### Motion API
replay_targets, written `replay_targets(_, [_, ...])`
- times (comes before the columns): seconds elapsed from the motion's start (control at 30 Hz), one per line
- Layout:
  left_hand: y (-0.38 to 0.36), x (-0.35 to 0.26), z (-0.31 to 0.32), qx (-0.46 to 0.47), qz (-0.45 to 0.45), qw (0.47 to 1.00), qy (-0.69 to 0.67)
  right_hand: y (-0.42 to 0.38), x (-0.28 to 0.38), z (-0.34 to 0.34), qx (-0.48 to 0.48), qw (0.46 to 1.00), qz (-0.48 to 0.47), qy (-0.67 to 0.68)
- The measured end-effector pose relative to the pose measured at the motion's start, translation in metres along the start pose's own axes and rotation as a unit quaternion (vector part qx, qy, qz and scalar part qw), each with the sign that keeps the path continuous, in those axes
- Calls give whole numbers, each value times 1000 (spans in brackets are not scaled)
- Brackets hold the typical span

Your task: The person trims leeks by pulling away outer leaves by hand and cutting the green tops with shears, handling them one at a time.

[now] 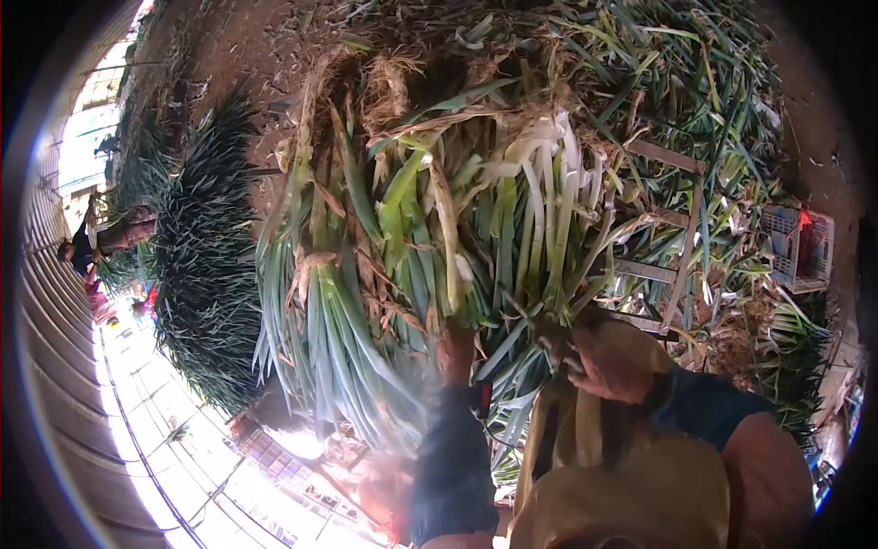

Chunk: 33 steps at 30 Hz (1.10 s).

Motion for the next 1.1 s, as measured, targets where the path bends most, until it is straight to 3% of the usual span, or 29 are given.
replay_targets(0.03, [-7, -19, -13, 35, -33, 999, 16, -8, 9, 3, 33, 999, 8, -25])
replay_targets(0.13, [-19, -53, -25, 27, -74, 997, -11, -18, 36, -4, 71, 997, -13, -30])
replay_targets(0.2, [-27, -58, -26, 21, -13, 997, -76, -16, 38, 8, 57, 998, -33, 9])
replay_targets(0.27, [-33, -62, -32, 9, 40, 995, -96, -10, 44, 8, 24, 998, -18, -50])
replay_targets(0.4, [-42, -36, -25, 69, 29, 989, -130, 1, 52, 7, -19, 999, -11, -33])
replay_targets(0.5, [-65, -26, -25, 12, 87, 974, -209, 22, 54, 23, -148, 981, -85, -88])
replay_targets(0.63, [-60, 5, -33, -19, 179, 942, -282, 57, 64, 24, -92, 994, -18, -62])
replay_targets(0.67, [-57, 6, -45, -16, 188, 933, -307, 53, 71, 21, -82, 995, -10, -63])
replay_targets(0.7, [-54, 8, -54, 66, 75, 874, -475, 45, 78, 19, -71, 995, -1, -66])
replay_targets(0.8, [-62, 4, -74, 90, 70, 770, -627, -8, 93, 24, -58, 997, -32, -46])
replay_targets(0.9, [-53, 15, -59, 93, 80, 749, -651, -42, 91, 34, -89, 979, -139, -121])
replay_targets(0.93, [-51, 17, -57, 92, 85, 746, -654, -46, 94, 36, -74, 984, -114, -115])
replay_targets(0.97, [-55, 19, -54, 93, 121, 704, -694, -49, 96, 37, -60, 988, -90, -110])
replay_targets(1.1, [-51, 22, -59, 81, 84, 694, -711, -50, 117, 31, 27, 995, 18, -89])
Point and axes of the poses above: each hand's wrist, its own y-axis towards the middle knuckle, its own z-axis out of the palm, x = y × z, the point moved 1 cm from there along y, towards the middle knuckle, and after that the axes turned 10 degrees about z, right-handed, at the moved point
